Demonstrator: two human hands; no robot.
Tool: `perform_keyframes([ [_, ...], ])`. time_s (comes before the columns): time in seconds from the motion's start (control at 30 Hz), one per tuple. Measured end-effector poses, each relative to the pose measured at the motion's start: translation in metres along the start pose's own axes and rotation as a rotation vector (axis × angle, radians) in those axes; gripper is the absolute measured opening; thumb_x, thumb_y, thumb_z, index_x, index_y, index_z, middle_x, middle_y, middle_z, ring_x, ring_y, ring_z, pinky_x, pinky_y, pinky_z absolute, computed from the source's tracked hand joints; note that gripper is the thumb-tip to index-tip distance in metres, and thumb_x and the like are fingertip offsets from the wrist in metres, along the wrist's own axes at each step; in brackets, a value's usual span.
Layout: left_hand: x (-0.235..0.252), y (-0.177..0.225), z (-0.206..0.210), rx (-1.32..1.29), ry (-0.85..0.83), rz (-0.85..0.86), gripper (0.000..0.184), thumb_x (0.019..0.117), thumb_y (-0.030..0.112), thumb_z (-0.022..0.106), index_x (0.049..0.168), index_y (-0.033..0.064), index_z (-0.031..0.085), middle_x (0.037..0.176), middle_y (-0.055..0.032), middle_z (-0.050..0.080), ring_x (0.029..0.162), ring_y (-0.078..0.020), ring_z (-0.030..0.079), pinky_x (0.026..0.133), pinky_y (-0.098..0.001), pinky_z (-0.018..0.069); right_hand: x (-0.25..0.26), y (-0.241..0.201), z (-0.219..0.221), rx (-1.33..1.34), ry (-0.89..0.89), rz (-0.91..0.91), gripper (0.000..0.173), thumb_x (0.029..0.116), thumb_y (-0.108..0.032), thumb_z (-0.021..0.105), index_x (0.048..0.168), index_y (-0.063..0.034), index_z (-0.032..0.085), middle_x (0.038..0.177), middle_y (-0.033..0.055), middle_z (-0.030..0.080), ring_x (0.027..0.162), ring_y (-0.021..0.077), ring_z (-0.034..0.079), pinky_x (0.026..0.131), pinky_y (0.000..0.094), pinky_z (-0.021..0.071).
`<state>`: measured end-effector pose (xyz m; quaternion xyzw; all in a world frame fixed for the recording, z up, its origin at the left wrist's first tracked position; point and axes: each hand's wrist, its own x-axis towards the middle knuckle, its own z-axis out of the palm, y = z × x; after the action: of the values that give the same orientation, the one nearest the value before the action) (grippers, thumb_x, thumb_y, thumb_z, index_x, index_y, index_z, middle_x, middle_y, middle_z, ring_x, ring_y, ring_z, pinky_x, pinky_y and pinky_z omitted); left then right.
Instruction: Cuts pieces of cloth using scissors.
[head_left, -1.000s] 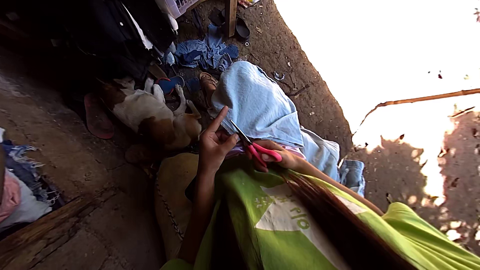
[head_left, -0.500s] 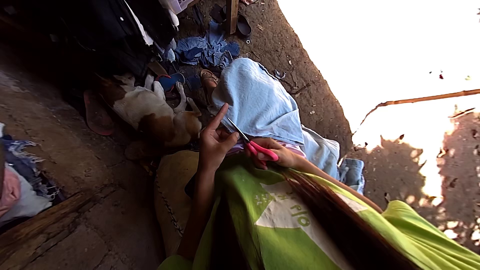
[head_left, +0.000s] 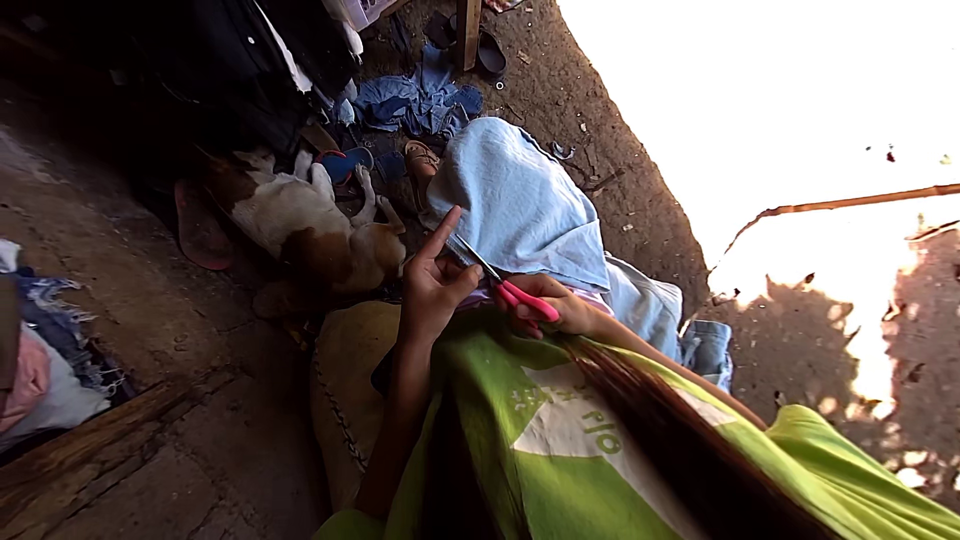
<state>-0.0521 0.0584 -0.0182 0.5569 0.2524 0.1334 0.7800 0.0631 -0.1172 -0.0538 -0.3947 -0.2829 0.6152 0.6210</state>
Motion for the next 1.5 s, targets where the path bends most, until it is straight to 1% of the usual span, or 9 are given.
perform_keyframes([
  [0.07, 0.0005, -0.0006, -0.0005, 0.013, 0.003, -0.007, 0.081, 0.0793, -0.016, 0.066, 0.153, 0.0126, 0.047, 0.093, 0.0001, 0.073, 0.061, -0.0016, 0.063, 0.061, -0.0173, 0.0563, -0.0029, -0.0009, -0.0011, -0.020, -0.002, 0.009, 0.028, 0.1010, -0.043, 0.061, 0.100, -0.0145, 0.063, 0.069, -0.0169, 0.059, 0.056, -0.0071, 0.054, 0.052, 0.0122, 0.0452],
  [0.17, 0.0009, -0.0029, -0.0009, 0.034, -0.013, 0.015, 0.073, 0.0844, -0.010, 0.065, 0.152, 0.0121, 0.048, 0.106, -0.0005, 0.072, 0.067, -0.0009, 0.063, 0.066, -0.0164, 0.0556, -0.0040, -0.0011, -0.0017, -0.032, -0.008, 0.001, 0.028, 0.1016, -0.042, 0.060, 0.099, -0.0143, 0.063, 0.069, -0.0170, 0.059, 0.057, -0.0074, 0.054, 0.053, 0.0118, 0.0454],
  [0.3, 0.0014, -0.0046, 0.0006, 0.061, 0.020, 0.042, 0.068, 0.0861, -0.010, 0.064, 0.150, 0.0098, 0.050, 0.092, 0.0010, 0.070, 0.064, -0.0008, 0.061, 0.063, -0.0163, 0.0542, -0.0040, -0.0015, -0.0032, -0.012, -0.024, 0.001, 0.026, 0.1022, -0.040, 0.059, 0.101, -0.0135, 0.063, 0.070, -0.0162, 0.059, 0.058, -0.0070, 0.054, 0.053, 0.0117, 0.0455],
  [0.5, 0.0013, -0.0008, 0.0003, 0.037, -0.014, 0.049, 0.077, 0.0817, -0.015, 0.064, 0.152, 0.0125, 0.049, 0.106, -0.0015, 0.072, 0.061, -0.0012, 0.061, 0.060, -0.0162, 0.0549, 0.0008, -0.0038, -0.0013, -0.009, -0.020, 0.046, 0.038, 0.0993, -0.052, 0.059, 0.103, -0.0144, 0.064, 0.070, -0.0162, 0.061, 0.058, -0.0058, 0.057, 0.056, 0.0134, 0.0485],
  [0.87, -0.0002, 0.0004, -0.0003, 0.029, -0.008, 0.053, 0.079, 0.0802, -0.017, 0.063, 0.153, 0.0110, 0.048, 0.114, -0.0025, 0.071, 0.065, -0.0014, 0.063, 0.063, -0.0165, 0.0560, 0.0021, -0.0025, 0.0008, -0.016, -0.001, 0.013, 0.034, 0.0998, -0.047, 0.060, 0.102, -0.0133, 0.064, 0.069, -0.0168, 0.060, 0.057, -0.0072, 0.055, 0.053, 0.0117, 0.0463],
  [1.07, -0.0003, 0.0003, 0.0016, 0.020, -0.011, 0.020, 0.082, 0.0791, -0.016, 0.065, 0.153, 0.0138, 0.047, 0.100, -0.0011, 0.072, 0.059, -0.0012, 0.060, 0.058, -0.0162, 0.0546, 0.0031, -0.0032, 0.0018, -0.022, -0.020, 0.039, 0.039, 0.0995, -0.052, 0.059, 0.106, -0.0136, 0.063, 0.071, -0.0166, 0.061, 0.060, -0.0057, 0.058, 0.057, 0.0138, 0.0494],
  [1.17, -0.0004, -0.0008, -0.0004, 0.001, -0.004, 0.021, 0.084, 0.0790, -0.016, 0.065, 0.155, 0.0153, 0.045, 0.102, -0.0012, 0.072, 0.061, -0.0017, 0.062, 0.061, -0.0168, 0.0557, 0.0038, -0.0026, 0.0009, -0.003, -0.014, 0.033, 0.034, 0.1000, -0.047, 0.060, 0.102, -0.0137, 0.064, 0.070, -0.0163, 0.060, 0.057, -0.0059, 0.057, 0.054, 0.0130, 0.0481],
  [1.33, 0.0012, -0.0037, -0.0020, -0.011, 0.039, 0.066, 0.069, 0.0850, -0.002, 0.067, 0.149, 0.0151, 0.051, 0.111, 0.0017, 0.069, 0.060, 0.0013, 0.055, 0.057, -0.0128, 0.0499, 0.0008, -0.0030, -0.0015, -0.012, -0.026, 0.006, 0.028, 0.1019, -0.041, 0.059, 0.103, -0.0133, 0.064, 0.072, -0.0161, 0.060, 0.058, -0.0065, 0.056, 0.054, 0.0125, 0.0469],
  [1.5, 0.0027, -0.0031, -0.0036, 0.071, 0.059, 0.111, 0.063, 0.0876, 0.000, 0.069, 0.147, 0.0107, 0.052, 0.119, -0.0002, 0.066, 0.083, -0.0022, 0.065, 0.075, -0.0180, 0.0560, 0.0020, -0.0046, 0.0000, -0.034, -0.029, 0.011, 0.029, 0.1020, -0.042, 0.059, 0.105, -0.0135, 0.063, 0.072, -0.0169, 0.060, 0.059, -0.0068, 0.056, 0.055, 0.0128, 0.0475],
])
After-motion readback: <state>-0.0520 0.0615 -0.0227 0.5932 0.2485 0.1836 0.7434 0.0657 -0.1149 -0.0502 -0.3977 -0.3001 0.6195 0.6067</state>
